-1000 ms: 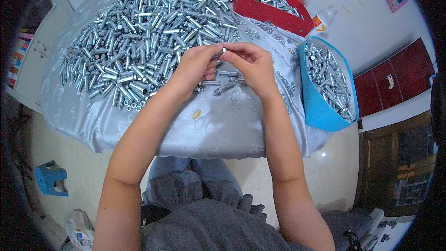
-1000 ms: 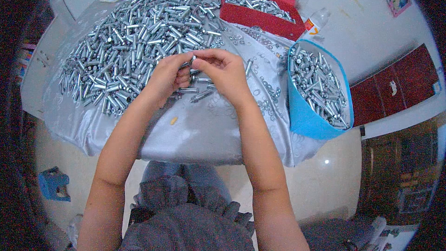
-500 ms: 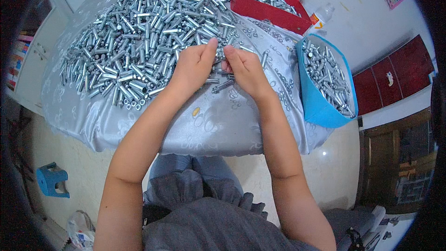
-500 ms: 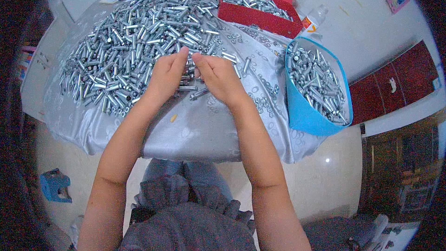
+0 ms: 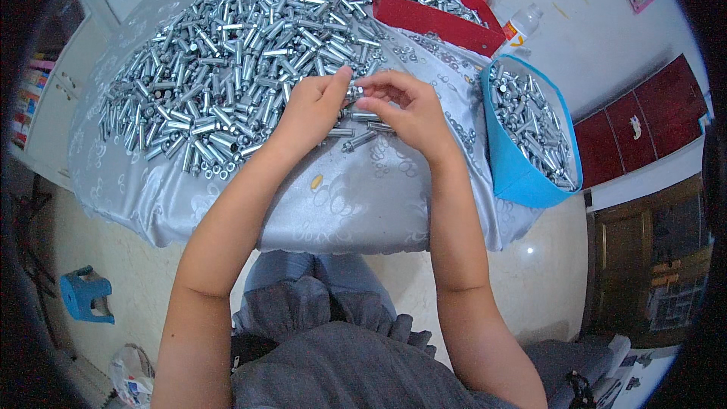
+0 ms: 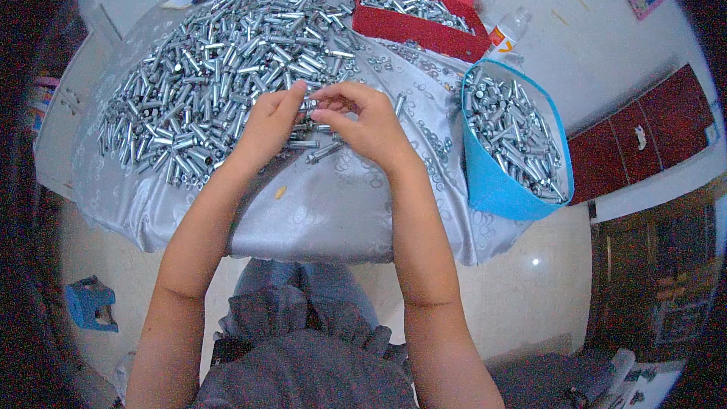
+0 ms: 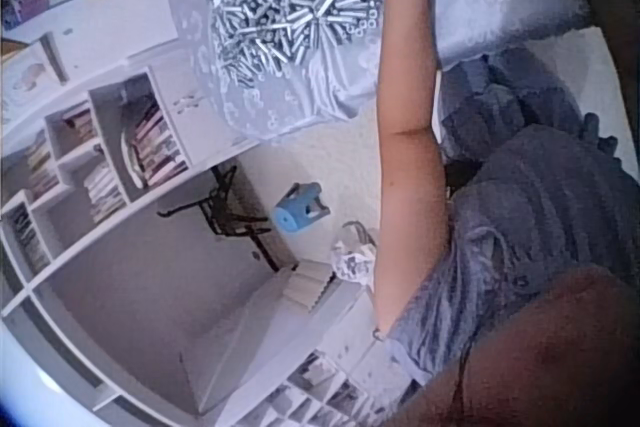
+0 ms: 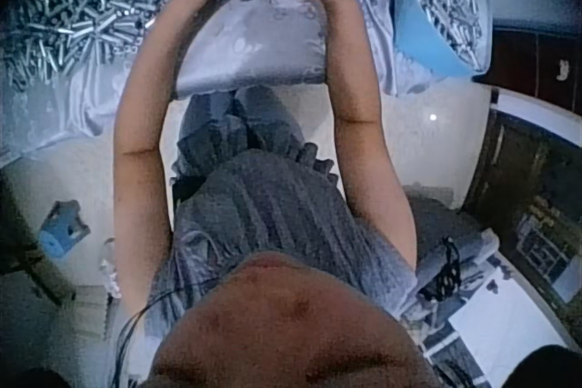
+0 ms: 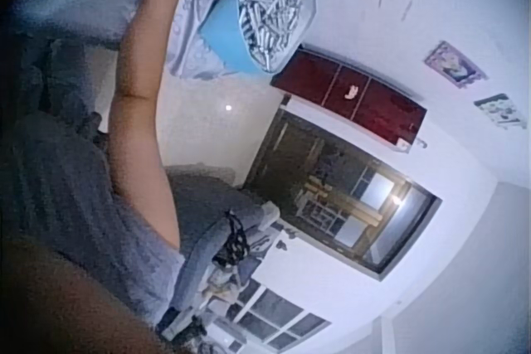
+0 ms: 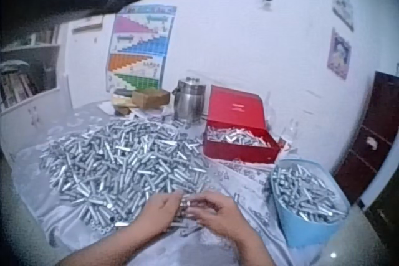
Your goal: The person repeatedly picks up metal bolts and washers from a large pile on a table. They thread the washers onto the bolts by hand and place the assembled fasteners into a blue container. The process is continuous and repetitive throughout the clip.
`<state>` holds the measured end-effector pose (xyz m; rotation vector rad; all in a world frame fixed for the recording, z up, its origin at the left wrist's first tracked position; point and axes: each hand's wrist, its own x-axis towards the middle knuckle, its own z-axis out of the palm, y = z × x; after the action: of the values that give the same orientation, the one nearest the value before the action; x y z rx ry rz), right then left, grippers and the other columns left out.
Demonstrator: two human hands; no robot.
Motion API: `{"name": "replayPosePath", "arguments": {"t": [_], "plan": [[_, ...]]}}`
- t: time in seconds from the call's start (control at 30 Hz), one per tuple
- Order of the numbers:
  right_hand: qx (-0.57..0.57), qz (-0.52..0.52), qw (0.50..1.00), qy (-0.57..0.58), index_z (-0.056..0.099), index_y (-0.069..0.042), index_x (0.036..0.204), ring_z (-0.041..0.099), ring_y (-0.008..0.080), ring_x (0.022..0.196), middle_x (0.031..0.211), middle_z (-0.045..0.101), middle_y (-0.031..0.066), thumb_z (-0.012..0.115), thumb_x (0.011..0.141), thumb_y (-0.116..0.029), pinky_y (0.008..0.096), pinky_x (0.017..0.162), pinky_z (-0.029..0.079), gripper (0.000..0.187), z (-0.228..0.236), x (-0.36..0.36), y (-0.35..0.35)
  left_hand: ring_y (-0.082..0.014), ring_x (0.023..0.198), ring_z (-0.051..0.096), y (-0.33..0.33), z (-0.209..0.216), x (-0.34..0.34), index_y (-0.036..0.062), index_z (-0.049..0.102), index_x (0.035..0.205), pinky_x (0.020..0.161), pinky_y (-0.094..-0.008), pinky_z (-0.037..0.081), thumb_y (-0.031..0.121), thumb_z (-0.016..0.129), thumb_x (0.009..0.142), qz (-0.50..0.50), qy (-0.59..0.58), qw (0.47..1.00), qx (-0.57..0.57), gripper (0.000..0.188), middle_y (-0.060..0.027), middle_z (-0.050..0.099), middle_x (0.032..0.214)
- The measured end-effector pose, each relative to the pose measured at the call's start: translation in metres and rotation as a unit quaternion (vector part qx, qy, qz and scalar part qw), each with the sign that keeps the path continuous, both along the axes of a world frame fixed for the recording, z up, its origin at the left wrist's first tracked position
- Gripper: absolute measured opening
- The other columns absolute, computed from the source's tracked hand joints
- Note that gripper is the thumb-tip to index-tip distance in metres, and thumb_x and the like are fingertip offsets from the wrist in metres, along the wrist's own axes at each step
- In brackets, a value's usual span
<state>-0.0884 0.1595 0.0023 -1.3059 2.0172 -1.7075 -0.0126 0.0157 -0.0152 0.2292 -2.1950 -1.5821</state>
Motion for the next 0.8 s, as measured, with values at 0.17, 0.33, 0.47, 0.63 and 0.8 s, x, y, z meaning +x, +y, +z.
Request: {"name": "replayPosePath", "arguments": {"t": [0.17,0.33,0.47,0.63,0.8], "plan": [[0.084,-0.004,0.994,-0.068,0.062,-0.003,0.087,0.049,0.0068,0.061,0.07,0.057,0.0017,0.067,0.071,-0.013,0.0211,0.054,0.041,0.019,0.004,-0.004,0.007,-0.0168,0.048,0.046,0.002,0.003,0.003,-0.0059,0.055,0.064,0.05,-0.0325,0.036,0.038,0.039,0.088,0.0,-0.026,1.0,-0.018,0.053,-0.0107,0.05,0.05],[-0.035,-0.034,0.997,0.056,0.063,-0.004,0.08,0.044,0.0059,0.057,0.066,0.054,-0.0002,0.067,0.073,-0.017,0.0198,0.052,0.038,0.015,0.003,0.0,-0.001,-0.0058,0.052,0.039,0.0,-0.005,-0.001,0.0007,0.058,0.062,0.048,-0.0238,0.032,0.039,0.043,0.088,-0.012,-0.015,1.0,0.006,0.049,0.0027,0.045,0.053],[0.098,-0.013,0.995,0.004,0.061,-0.006,0.087,0.044,0.0053,0.058,0.068,0.054,-0.001,0.069,0.069,-0.014,0.0196,0.052,0.038,0.021,0.003,-0.005,0.009,-0.0117,0.05,0.042,0.002,-0.002,0.001,-0.0037,0.055,0.063,0.049,-0.0293,0.034,0.039,0.04,0.088,-0.027,-0.019,0.999,-0.006,0.052,-0.0054,0.048,0.051],[0.004,-0.033,0.999,0.034,0.061,-0.004,0.08,0.044,0.0044,0.056,0.062,0.053,0.0,0.066,0.074,-0.017,0.0198,0.05,0.037,0.016,0.005,0.004,0.002,-0.0136,0.05,0.044,0.002,0.0,0.002,-0.006,0.054,0.064,0.049,-0.0315,0.035,0.038,0.038,0.088,-0.027,-0.021,0.999,0.002,0.053,-0.0084,0.049,0.051],[0.091,0.019,0.993,-0.07,0.058,-0.003,0.074,0.045,0.0043,0.056,0.061,0.051,-0.0008,0.058,0.081,-0.022,0.0194,0.05,0.037,0.02,0.007,0.005,0.004,-0.0139,0.049,0.043,0.003,-0.002,0.003,-0.0055,0.054,0.062,0.05,-0.0315,0.036,0.038,0.038,0.088,-0.06,-0.009,0.998,0.016,0.053,-0.0083,0.049,0.051]]}}
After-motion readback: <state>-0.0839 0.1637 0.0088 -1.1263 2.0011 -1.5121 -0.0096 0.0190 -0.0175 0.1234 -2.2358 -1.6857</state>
